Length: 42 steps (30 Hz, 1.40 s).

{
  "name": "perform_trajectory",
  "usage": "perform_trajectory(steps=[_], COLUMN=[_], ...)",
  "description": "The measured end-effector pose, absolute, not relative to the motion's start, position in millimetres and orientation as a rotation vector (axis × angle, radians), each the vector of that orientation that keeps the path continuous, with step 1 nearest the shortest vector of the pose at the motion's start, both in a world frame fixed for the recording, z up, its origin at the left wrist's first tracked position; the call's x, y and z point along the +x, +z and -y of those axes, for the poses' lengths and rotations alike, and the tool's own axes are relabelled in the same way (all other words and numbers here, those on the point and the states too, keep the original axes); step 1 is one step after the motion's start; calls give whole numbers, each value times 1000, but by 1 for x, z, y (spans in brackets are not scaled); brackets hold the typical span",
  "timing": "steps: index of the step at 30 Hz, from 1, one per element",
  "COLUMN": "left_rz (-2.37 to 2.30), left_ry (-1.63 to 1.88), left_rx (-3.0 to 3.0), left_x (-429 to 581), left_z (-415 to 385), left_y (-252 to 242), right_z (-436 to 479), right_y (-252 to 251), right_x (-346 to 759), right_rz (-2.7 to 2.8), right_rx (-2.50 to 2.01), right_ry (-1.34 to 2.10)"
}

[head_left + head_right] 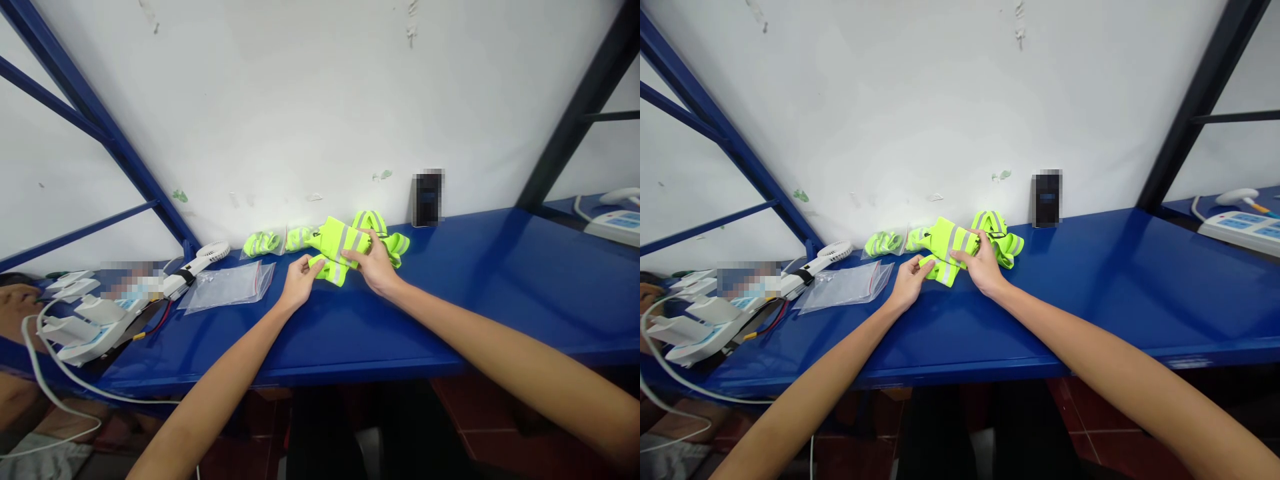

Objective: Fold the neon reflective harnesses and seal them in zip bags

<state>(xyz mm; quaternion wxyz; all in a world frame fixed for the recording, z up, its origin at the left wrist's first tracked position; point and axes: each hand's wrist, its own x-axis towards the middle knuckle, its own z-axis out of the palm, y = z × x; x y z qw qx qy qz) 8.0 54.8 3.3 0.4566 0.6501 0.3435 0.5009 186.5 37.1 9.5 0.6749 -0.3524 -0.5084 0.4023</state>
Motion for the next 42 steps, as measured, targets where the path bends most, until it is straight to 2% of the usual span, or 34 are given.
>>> perform_trajectory(steps=[4,13,23,29,36,42], left_rz=[-870,-794,-649,-842,-1017,-1081], left_ry=[1253,1044,963,930,1227,1364], left_rx=[1582,1062,1126,1466,1640,1668], left_x=[9,12,6,5,5,1], left_z=[-52,-49,-47,-49,-54,-55], left_y=[5,9,9,5,9,10], right_z=[-35,-20,-21,-28,-19,-14], right_y=[9,19,15,18,21,18], right_x=[187,186,193,200,194,183], right_rz=[1239,1500,1751,1773,1705,1735], right_rx=[-870,-901,-862,-912,-872,-882], right_ry=[762,476,373,559,1023,819])
